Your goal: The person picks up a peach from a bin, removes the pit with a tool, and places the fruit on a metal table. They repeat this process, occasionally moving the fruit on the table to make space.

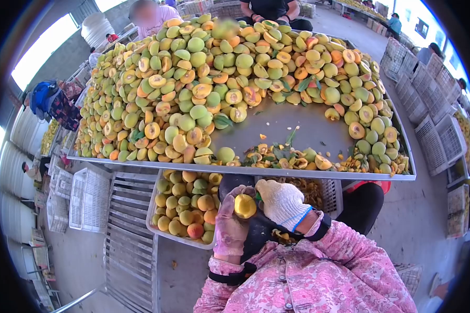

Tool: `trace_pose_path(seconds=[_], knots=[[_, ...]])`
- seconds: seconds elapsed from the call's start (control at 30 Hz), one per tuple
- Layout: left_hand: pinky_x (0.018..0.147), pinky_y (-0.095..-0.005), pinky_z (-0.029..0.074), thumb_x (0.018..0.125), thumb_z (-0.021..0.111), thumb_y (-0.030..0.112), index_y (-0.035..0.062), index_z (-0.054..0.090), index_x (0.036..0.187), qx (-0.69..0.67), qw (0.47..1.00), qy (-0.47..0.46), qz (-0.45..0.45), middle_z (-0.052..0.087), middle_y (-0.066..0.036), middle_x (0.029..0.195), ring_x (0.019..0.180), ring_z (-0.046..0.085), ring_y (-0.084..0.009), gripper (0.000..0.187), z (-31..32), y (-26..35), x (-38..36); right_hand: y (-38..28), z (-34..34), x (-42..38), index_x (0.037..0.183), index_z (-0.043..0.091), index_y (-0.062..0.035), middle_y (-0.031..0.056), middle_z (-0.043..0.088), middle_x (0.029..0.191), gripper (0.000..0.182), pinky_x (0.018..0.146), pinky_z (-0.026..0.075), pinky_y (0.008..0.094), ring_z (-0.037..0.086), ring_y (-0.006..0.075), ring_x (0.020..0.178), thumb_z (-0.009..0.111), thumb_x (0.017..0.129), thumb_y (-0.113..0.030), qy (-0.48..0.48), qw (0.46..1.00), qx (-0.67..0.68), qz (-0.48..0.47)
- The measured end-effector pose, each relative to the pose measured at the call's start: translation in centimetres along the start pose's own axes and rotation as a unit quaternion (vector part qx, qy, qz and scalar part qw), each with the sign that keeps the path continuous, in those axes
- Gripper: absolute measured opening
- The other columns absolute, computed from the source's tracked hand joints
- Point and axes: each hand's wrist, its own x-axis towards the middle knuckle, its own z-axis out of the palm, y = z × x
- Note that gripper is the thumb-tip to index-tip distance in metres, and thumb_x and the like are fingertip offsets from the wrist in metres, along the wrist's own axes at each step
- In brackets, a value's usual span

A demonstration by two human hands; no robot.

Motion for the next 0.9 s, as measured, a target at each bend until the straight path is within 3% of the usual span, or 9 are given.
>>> trace_pose_path(seconds=[0.1,0.2,0.27,0.37,0.4,0.57,0.8,0.9], knots=[[0.077,-0.0374,0.054,0.098,0.049,0.03,0.0007,0.056,0.121,0.06,0.998,0.0,0.031,0.064,-0.014,0.115,0.105,0.061,-0.0262,0.038,-0.4,-0.7,0.1,0.2,0.5,-0.3,0.1,0.056,-0.0074,0.0119,0.064,0.081,0.021,0.048,0.054,0.0438,0.068,0.0315,0.064,0.058,0.08,-0.016,-0.004,1.0,-0.025,-0.005],[0.076,-0.0377,0.055,0.097,0.05,0.028,0.001,0.057,0.12,-0.04,0.999,0.013,-0.032,0.064,-0.014,0.114,0.103,0.062,-0.0257,0.036,-1.2,-1.3,0.4,0.8,1.4,-0.6,0.1,0.056,-0.0075,0.0118,0.063,0.08,0.02,0.049,0.054,0.0429,0.068,0.0309,0.064,0.057,0.082,-0.016,0.008,0.999,-0.035,-0.026],[0.077,-0.0396,0.055,0.096,0.053,0.028,0.0014,0.058,0.121,-0.055,0.998,0.002,-0.023,0.063,-0.013,0.114,0.102,0.062,-0.0263,0.037,-1.3,-2.0,0.4,1.3,2.3,-0.8,0.096,0.056,-0.008,0.0126,0.061,0.078,0.013,0.051,0.053,0.0418,0.067,0.0313,0.065,0.053,0.086,-0.016,0.039,0.999,-0.02,-0.031],[0.084,-0.0454,0.054,0.098,0.051,0.026,0.0024,0.057,0.121,-0.054,0.998,0.01,-0.034,0.063,-0.012,0.116,0.105,0.061,-0.0278,0.034,-2.1,-2.8,0.6,1.0,1.2,-0.9,0.093,0.056,-0.0079,0.0141,0.065,0.08,0.011,0.056,0.054,0.0454,0.068,0.0352,0.071,0.053,0.086,-0.015,-0.004,1.0,-0.012,0.002],[0.098,-0.0438,0.048,0.098,0.05,0.02,0.0018,0.056,0.123,-0.112,0.991,0.019,-0.066,0.062,-0.015,0.118,0.11,0.059,-0.0293,0.032,-2.6,-3.2,0.7,1.3,1.8,-0.8,0.093,0.057,-0.008,0.0138,0.065,0.08,0.011,0.056,0.054,0.0448,0.068,0.0348,0.072,0.054,0.084,-0.014,-0.003,1.0,-0.02,0.002],[0.093,-0.0437,0.051,0.098,0.049,0.019,0.002,0.055,0.124,-0.122,0.984,0.085,-0.097,0.062,-0.013,0.116,0.107,0.06,-0.0284,0.031,-3.4,-4.6,1.3,1.3,2.2,-0.6,0.096,0.057,-0.0066,0.0147,0.064,0.084,0.021,0.059,0.055,0.0441,0.068,0.0349,0.072,0.063,0.079,-0.019,-0.036,0.998,-0.043,0.013],[0.085,-0.0448,0.056,0.1,0.045,0.022,0.002,0.05,0.129,-0.09,0.982,0.085,-0.141,0.059,-0.014,0.12,0.106,0.06,-0.0299,0.035,-2.7,-4.6,0.7,2.4,3.5,-1.1,0.097,0.056,-0.0056,0.0165,0.065,0.09,0.025,0.063,0.056,0.0435,0.069,0.0346,0.079,0.066,0.078,-0.02,-0.062,0.997,-0.039,0.013],[0.082,-0.0446,0.057,0.099,0.046,0.021,0.0023,0.051,0.128,-0.087,0.981,0.073,-0.158,0.06,-0.013,0.12,0.104,0.061,-0.0296,0.034,-3.3,-5.6,1.1,2.7,3.8,-1.5,0.097,0.053,-0.0056,0.0181,0.064,0.088,0.033,0.067,0.054,0.0432,0.067,0.036,0.082,0.072,0.072,-0.017,-0.083,0.995,-0.039,0.048]])
